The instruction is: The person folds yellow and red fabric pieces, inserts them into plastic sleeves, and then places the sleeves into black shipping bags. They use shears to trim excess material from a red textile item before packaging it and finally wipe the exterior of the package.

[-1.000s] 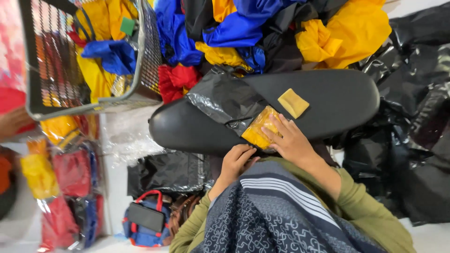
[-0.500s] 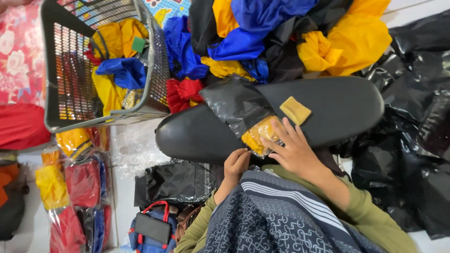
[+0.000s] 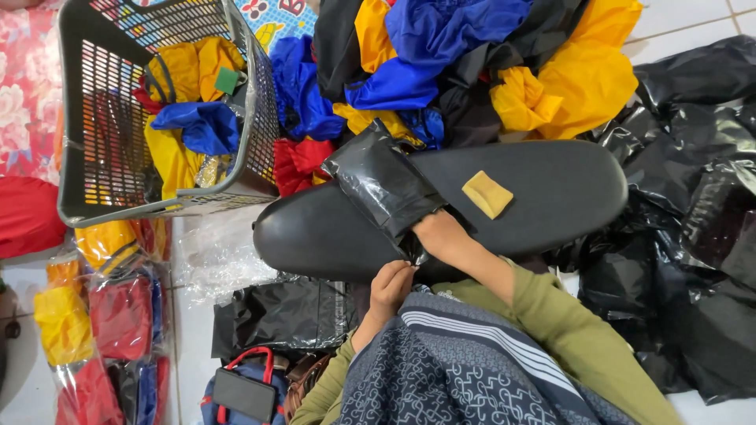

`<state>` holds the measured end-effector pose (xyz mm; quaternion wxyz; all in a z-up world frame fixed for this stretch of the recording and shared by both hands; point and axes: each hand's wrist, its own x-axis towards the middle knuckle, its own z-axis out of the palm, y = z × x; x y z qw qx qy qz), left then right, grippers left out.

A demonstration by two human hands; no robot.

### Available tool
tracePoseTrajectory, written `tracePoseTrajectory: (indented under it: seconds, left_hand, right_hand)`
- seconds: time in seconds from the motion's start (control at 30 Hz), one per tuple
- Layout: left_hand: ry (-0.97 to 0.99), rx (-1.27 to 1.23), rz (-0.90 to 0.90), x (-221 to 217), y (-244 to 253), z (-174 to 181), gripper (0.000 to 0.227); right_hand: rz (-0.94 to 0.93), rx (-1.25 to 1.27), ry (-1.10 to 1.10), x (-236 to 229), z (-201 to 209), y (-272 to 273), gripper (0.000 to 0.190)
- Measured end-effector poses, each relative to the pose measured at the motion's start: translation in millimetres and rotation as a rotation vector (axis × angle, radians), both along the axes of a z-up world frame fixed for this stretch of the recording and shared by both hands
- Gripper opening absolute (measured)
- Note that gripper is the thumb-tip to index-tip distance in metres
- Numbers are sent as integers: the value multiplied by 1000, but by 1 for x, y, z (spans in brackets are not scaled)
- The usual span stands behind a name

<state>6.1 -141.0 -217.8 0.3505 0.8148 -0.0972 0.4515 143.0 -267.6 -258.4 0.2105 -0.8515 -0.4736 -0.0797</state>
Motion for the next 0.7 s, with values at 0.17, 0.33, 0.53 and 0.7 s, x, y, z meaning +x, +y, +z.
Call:
tracePoseTrajectory:
  seconds: [0.17, 0.33, 0.53, 0.7]
  left_hand:
    - [-30, 23, -51, 0, 2, -3, 8]
    - [-9, 44, -134, -10, 10, 5, 2]
    - [110, 22, -285, -43, 32, 19, 11]
    - [-108, 163, -201, -36, 76, -13, 28]
  right_hand:
    - [59, 191, 10, 27, 45, 35, 20]
    - [93, 355, -6, 18, 88, 27, 18]
    - [131, 573, 7, -36, 123, -42, 21]
    - [-165, 537, -269, -26, 88, -91, 30]
